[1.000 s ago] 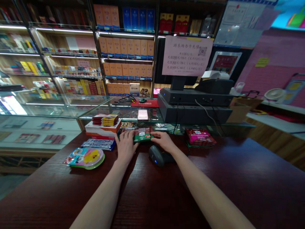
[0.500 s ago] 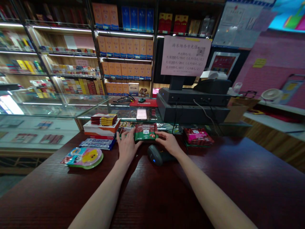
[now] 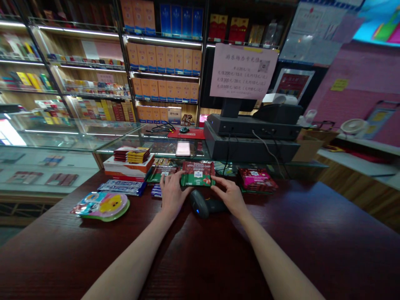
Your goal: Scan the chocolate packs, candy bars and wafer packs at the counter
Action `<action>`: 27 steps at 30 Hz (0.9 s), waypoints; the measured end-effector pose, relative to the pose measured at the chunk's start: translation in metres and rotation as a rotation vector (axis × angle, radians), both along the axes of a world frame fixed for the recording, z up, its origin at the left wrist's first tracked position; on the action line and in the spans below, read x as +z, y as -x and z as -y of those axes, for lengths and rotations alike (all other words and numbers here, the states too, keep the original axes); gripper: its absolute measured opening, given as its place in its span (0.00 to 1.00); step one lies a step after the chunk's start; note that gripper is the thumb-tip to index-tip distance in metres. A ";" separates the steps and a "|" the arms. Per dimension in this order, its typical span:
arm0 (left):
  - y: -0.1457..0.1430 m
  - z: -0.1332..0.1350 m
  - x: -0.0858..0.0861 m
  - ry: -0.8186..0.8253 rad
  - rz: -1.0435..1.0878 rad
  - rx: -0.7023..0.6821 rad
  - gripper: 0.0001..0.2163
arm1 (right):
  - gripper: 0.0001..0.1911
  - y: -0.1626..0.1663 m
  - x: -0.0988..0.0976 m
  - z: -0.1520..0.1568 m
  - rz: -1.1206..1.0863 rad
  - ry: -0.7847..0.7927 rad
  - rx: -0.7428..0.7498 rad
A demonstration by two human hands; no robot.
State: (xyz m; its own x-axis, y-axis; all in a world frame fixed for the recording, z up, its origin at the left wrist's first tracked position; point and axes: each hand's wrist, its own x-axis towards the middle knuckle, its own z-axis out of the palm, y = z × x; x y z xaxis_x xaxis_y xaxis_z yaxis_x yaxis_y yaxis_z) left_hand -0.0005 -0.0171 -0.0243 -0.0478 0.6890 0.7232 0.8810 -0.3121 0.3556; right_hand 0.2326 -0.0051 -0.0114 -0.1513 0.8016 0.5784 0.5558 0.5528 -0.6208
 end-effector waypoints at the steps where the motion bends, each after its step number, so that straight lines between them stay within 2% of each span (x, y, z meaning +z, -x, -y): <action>1: -0.001 0.000 0.000 0.001 0.000 -0.011 0.24 | 0.18 0.000 -0.001 0.001 -0.003 -0.003 -0.003; 7: 0.001 0.001 -0.001 -0.018 -0.022 -0.088 0.18 | 0.18 -0.003 -0.004 0.001 -0.024 0.003 -0.007; 14: 0.006 -0.003 -0.008 -0.003 -0.035 -0.178 0.20 | 0.20 -0.009 -0.007 0.003 -0.020 0.023 0.008; 18: 0.010 -0.004 -0.011 -0.002 -0.039 -0.197 0.21 | 0.23 -0.011 -0.010 0.001 0.042 -0.037 0.012; 27: 0.013 -0.005 -0.011 -0.038 -0.082 -0.221 0.20 | 0.23 -0.015 -0.013 0.004 0.151 -0.217 -0.035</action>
State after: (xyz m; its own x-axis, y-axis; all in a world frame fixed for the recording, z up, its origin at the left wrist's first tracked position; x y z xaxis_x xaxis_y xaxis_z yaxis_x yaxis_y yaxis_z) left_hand -0.0133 -0.0123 -0.0351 0.1615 0.6484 0.7440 0.8152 -0.5125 0.2697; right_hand 0.2473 -0.0087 -0.0242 -0.2234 0.6675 0.7103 0.6542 0.6429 -0.3984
